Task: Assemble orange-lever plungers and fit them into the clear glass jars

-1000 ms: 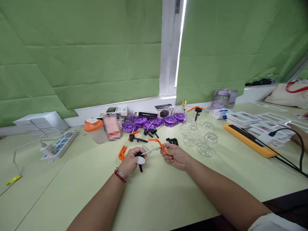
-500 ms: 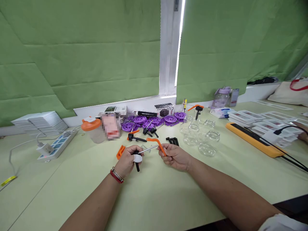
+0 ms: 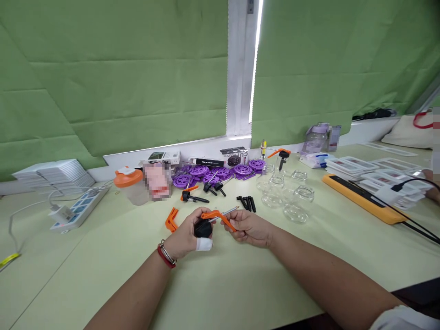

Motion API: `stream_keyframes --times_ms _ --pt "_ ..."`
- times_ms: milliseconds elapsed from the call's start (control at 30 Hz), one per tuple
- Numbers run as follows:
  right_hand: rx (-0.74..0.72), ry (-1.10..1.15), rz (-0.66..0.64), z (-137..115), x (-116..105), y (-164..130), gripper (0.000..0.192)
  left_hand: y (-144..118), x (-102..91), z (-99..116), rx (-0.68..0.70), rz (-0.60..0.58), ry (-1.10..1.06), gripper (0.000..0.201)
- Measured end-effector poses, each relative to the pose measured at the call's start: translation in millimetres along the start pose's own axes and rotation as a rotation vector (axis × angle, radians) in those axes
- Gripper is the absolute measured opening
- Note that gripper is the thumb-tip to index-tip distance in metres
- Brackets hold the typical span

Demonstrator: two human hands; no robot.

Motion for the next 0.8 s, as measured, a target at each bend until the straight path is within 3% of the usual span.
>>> stream_keyframes --times_ms 233,467,667,800 --pt "0.004 -0.024 -0.045 0.5 2.5 1.1 0.029 1.2 6.3 -0.9 -0.023 -0.022 0.014 0.042" --pt "-0.072 -0.035 0.029 1.1 -4.9 2.9 0.026 -0.7 11.0 -2.1 -0.072 -0.040 -0.133 0.043" --pt "-0.030 -0.128 0.049 7.3 -4.0 3.2 0.030 -1.3 14.5 -4.0 -0.095 -0.079 -0.138 0.042" --pt "-0.015 -0.168 0.086 7.3 -3.4 2.0 0.033 0.7 17.4 -4.5 -0.059 -0.080 -0.360 0.036"
Point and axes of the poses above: each hand's wrist, its own y-axis towards the middle knuckle, its own x-axis out of the palm, z = x × y, the point moved 5 cm from there along y, towards the middle knuckle
